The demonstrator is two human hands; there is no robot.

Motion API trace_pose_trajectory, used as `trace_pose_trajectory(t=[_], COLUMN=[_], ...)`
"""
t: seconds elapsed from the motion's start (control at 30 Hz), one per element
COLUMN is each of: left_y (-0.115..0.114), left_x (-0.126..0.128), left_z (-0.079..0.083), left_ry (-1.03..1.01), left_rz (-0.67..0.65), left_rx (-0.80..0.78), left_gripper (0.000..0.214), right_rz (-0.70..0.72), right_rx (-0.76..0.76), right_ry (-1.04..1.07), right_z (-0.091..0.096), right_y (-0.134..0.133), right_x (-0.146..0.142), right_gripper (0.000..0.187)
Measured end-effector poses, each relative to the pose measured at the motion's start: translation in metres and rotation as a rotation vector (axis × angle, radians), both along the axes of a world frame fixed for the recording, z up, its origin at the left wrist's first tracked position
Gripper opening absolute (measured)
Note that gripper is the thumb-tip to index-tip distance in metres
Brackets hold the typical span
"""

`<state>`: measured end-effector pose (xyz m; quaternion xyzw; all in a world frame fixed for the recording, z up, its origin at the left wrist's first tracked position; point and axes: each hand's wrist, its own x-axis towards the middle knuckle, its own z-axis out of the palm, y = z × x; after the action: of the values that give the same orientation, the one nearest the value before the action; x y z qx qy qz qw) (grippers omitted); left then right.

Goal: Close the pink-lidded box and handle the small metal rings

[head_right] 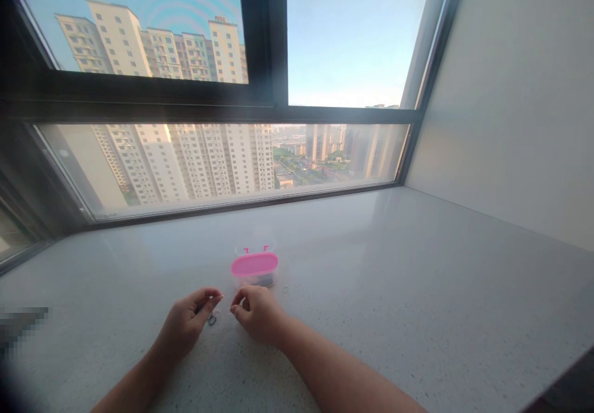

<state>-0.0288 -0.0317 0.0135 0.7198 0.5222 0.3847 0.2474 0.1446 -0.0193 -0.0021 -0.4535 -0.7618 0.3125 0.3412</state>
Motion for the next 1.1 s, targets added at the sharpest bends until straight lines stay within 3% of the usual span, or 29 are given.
trace_pose_trajectory(t=[1.1], left_y=[-0.0038], left_x=[0.0024], left_z=[0.0006], left_ry=[-0.044], left_rz=[0.031], left_rx=[0.020], left_gripper=[0.025], right_rz=[0.016], right_rx=[-0.006], right_ry=[0.000], right_z=[0.0036], right_y=[-0.0021], right_x=[0.0018], right_gripper=[0.010])
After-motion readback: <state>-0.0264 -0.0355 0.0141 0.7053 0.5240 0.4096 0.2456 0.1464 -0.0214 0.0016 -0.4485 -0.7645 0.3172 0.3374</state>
